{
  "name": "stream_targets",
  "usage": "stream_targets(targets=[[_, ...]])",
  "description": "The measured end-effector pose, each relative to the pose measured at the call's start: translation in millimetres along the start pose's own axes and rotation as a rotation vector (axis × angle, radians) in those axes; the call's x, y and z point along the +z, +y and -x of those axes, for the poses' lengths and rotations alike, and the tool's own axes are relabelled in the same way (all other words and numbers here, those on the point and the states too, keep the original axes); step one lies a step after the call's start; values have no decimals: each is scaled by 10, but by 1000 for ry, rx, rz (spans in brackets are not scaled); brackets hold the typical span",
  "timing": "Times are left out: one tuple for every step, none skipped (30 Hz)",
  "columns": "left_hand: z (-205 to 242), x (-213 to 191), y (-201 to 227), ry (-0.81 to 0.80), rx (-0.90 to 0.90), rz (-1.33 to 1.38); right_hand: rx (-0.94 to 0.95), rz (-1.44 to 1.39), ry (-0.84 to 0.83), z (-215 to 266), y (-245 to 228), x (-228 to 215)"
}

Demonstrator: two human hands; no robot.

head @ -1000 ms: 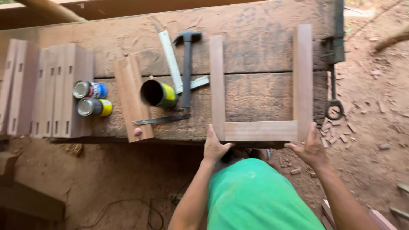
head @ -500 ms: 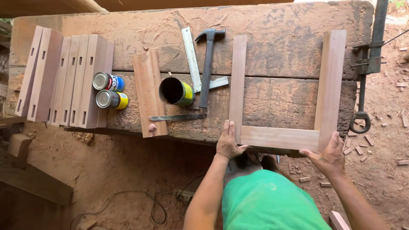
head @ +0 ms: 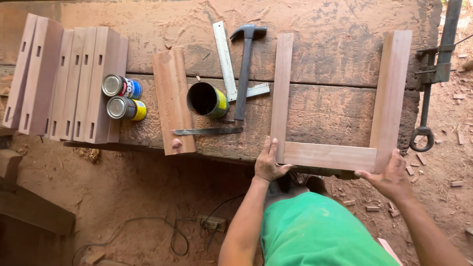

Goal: The person applies glue to the end of a wooden rail, fits it into a rectangular frame of slats on the workbench, squares the joints, then places a long bar clamp across the frame and tightens it with a hammer to hold the assembly.

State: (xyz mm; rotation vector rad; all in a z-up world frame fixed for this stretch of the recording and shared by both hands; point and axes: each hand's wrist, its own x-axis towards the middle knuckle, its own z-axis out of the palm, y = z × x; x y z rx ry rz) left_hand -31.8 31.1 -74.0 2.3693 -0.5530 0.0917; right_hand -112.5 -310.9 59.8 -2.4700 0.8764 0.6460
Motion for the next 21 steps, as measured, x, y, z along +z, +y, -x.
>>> stream_targets(targets=[[-23, -79, 36, -3, -16, 1, 8, -23, 19, 26, -49, -89], [-37, -133, 105, -3, -40, 6, 15, -37, 36, 45, -81, -212], [-21, -265, 169, 4, -40, 10, 13, -32, 41, 15, -97, -214], [-21, -416, 203, 10, -29, -16, -112, -95, 189, -26, -136, -197], [-26, -569, 237, 16, -18, -43, -234, -156, 338, -70, -180, -185], [52, -711, 266, 20, -15, -47, -239, -160, 341, -92, -404, -170], [126, -854, 294, 44, -83, -24, -332, -276, 265, -115, -633, -159], [186, -1010, 297, 68, -148, -4, -427, -396, 189, -144, -884, -137], [319, -1094, 217, 72, -142, -10, -432, -403, 193, -190, -1225, -33], [446, -1165, 136, 143, -262, 45, -512, -439, 111, -243, -1568, 61], [574, -1231, 42, 213, -381, 102, -593, -473, 29, -300, -1918, 162], [677, -1310, -55, 214, -384, 103, -594, -471, 26, -303, -2261, 227], [780, -1386, -163, 270, -463, 86, -580, -498, -60, -312, -2609, 304], [902, -1456, -258, 322, -546, 69, -562, -522, -149, -311, -2942, 389], [1024, -1568, -253, 321, -553, 71, -560, -517, -155, -294, -3169, 486], [1083, -1668, -299, 367, -648, 84, -400, -522, -230, -317, -3429, 563], [1142, -1770, -343, 411, -743, 98, -239, -525, -304, -336, -3690, 637], [1219, -1877, -368, 415, -739, 107, -241, -521, -295, -499, -3759, 871], [1298, -1982, -394, 441, -800, 58, -169, -487, -253, -665, -3824, 1104], [1405, -2078, -389, 461, -864, 12, -93, -450, -210, -816, -3846, 1332], [1619, -2042, -483, 460, -864, 25, -89, -442, -201, -862, -3859, 1457]])
